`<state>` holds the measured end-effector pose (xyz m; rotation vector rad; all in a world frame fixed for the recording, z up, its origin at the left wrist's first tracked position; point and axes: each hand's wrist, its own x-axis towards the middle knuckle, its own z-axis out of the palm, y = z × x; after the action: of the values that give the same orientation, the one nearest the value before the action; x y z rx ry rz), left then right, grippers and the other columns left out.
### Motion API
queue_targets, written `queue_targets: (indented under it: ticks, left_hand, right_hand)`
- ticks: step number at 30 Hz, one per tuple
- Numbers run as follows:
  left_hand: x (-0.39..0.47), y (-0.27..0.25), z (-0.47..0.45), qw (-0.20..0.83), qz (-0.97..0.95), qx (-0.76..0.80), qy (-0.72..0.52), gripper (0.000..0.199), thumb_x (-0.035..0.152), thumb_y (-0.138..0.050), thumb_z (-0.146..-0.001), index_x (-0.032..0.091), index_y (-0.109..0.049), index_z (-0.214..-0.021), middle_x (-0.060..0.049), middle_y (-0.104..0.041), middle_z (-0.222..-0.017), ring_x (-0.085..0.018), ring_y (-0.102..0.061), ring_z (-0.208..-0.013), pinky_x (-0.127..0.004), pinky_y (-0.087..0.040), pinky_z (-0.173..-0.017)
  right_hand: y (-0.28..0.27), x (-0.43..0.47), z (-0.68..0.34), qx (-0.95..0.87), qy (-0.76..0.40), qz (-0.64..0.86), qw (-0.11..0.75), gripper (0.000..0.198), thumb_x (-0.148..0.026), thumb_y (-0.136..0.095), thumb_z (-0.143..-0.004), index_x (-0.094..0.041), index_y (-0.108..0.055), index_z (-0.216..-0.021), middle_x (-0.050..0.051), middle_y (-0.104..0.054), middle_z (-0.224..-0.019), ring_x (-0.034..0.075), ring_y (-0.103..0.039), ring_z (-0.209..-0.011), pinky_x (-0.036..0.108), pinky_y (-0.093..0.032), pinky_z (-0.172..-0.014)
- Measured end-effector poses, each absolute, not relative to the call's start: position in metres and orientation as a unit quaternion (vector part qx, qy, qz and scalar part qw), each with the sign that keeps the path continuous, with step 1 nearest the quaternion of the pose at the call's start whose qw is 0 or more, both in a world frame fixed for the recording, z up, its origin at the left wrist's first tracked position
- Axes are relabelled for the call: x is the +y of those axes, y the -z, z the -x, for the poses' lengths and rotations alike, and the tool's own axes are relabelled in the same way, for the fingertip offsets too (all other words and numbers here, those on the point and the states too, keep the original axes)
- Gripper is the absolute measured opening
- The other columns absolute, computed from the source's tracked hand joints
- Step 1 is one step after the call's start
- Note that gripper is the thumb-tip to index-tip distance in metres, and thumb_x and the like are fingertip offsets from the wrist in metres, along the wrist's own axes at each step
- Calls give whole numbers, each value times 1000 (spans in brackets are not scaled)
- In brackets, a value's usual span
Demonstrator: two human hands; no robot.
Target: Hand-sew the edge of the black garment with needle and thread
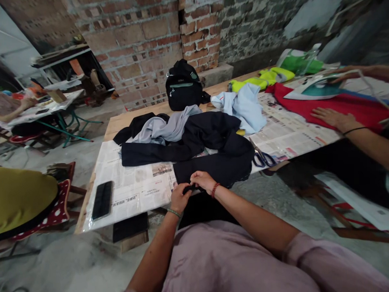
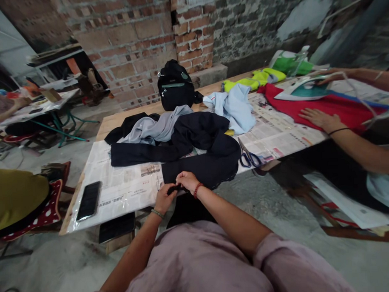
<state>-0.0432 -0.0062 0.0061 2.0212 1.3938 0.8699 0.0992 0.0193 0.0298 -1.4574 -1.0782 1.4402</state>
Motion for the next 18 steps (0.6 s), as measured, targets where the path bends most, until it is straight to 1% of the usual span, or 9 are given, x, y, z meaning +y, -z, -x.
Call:
queue_targets:
  ticks: [2,4,7,10,13,15,18]
  left_hand:
    - [-6,-5,42,265,-744,521,-325,17,14,-55,-71,18,-62,-86,-2,-63,-83,-14,-56,-79,-29,-44,-75]
    - [-5,-4,42,266,-743,518,-330,15,13,-55,-71,19,-63,-83,-2,-63,-80,-14,-57,-77,-29,-44,-74]
    - [-4,-3,42,264,-748,509,-334,16,13,-55,-71,20,-64,-84,-2,-64,-80,-14,-57,-77,-29,-45,-74]
    - [-3,-3,42,260,-766,487,-328,20,11,-53,-73,19,-63,-87,-2,-65,-83,-14,-57,-79,-29,-44,-76]
    - [-2,-3,43,247,-784,474,-316,22,9,-51,-74,19,-62,-90,-3,-64,-84,-14,-56,-80,-30,-44,-77]
    - [-3,-5,45,236,-796,467,-304,23,7,-51,-72,19,-63,-88,-3,-64,-83,-15,-56,-80,-31,-43,-77]
    - [-6,-7,48,220,-832,434,-266,24,4,-54,-67,20,-64,-82,-2,-64,-81,-16,-55,-82,-35,-40,-82]
  right_hand:
    - [-31,18,-102,-422,-597,547,408,8,-12,-58,-58,-14,-54,-65,-4,-55,-52,4,-45,-43,15,-37,-43]
    - [-31,17,-104,-431,-608,528,409,10,-12,-60,-56,-14,-56,-65,-5,-55,-53,4,-45,-45,15,-37,-45]
    - [-31,16,-105,-452,-602,518,406,3,-16,-56,-62,-14,-57,-65,-4,-57,-54,4,-44,-44,15,-36,-44]
    - [-30,14,-101,-447,-577,542,416,3,-15,-51,-66,-15,-54,-64,-4,-56,-53,4,-42,-42,15,-34,-43]
    - [-28,15,-93,-426,-541,585,428,7,-12,-48,-64,-16,-52,-61,-5,-53,-49,5,-43,-42,15,-33,-43]
    - [-28,17,-90,-401,-527,609,437,8,-11,-48,-63,-16,-52,-58,-5,-51,-46,5,-43,-42,15,-31,-42]
    - [-29,24,-93,-361,-523,626,452,8,-11,-45,-63,-16,-50,-59,-6,-48,-45,5,-41,-39,15,-30,-39]
